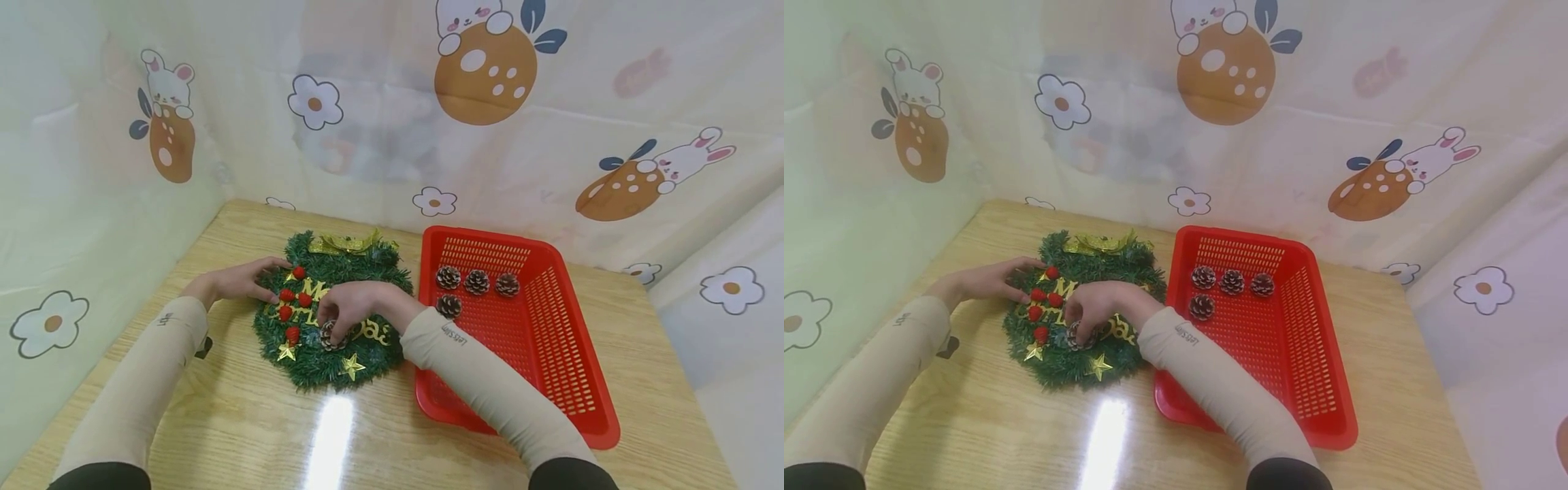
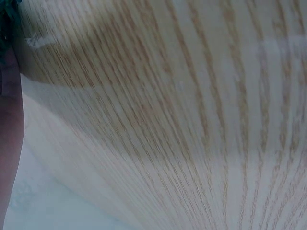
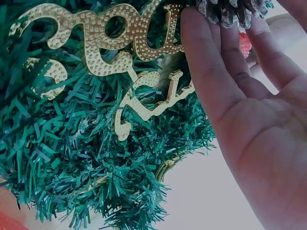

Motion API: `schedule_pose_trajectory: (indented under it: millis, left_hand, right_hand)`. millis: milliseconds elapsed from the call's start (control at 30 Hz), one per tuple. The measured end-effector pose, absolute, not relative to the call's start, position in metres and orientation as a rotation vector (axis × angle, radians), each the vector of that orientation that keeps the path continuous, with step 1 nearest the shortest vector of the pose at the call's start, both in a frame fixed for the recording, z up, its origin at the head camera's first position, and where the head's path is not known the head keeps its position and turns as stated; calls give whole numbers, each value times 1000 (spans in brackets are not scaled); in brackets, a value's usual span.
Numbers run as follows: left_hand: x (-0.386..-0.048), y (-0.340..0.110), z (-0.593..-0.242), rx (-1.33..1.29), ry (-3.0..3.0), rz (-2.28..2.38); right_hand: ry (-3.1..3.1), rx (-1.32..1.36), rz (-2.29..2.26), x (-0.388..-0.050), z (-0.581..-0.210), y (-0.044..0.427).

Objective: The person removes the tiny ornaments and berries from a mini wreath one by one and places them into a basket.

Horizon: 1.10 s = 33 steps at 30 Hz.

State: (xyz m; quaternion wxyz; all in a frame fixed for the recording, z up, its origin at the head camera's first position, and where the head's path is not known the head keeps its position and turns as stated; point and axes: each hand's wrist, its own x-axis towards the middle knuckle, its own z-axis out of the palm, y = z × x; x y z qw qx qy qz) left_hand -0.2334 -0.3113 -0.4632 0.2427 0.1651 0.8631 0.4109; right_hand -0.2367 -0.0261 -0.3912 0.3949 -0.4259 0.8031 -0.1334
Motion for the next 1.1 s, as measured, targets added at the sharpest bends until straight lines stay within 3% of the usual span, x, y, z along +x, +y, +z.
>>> schedule_pose_trajectory:
  millis: [1100]
  left_hand:
    - [-231, -309, -459, 392, 2329, 1117]
  right_hand:
    - [2133, -963, -835, -243, -336, 20]
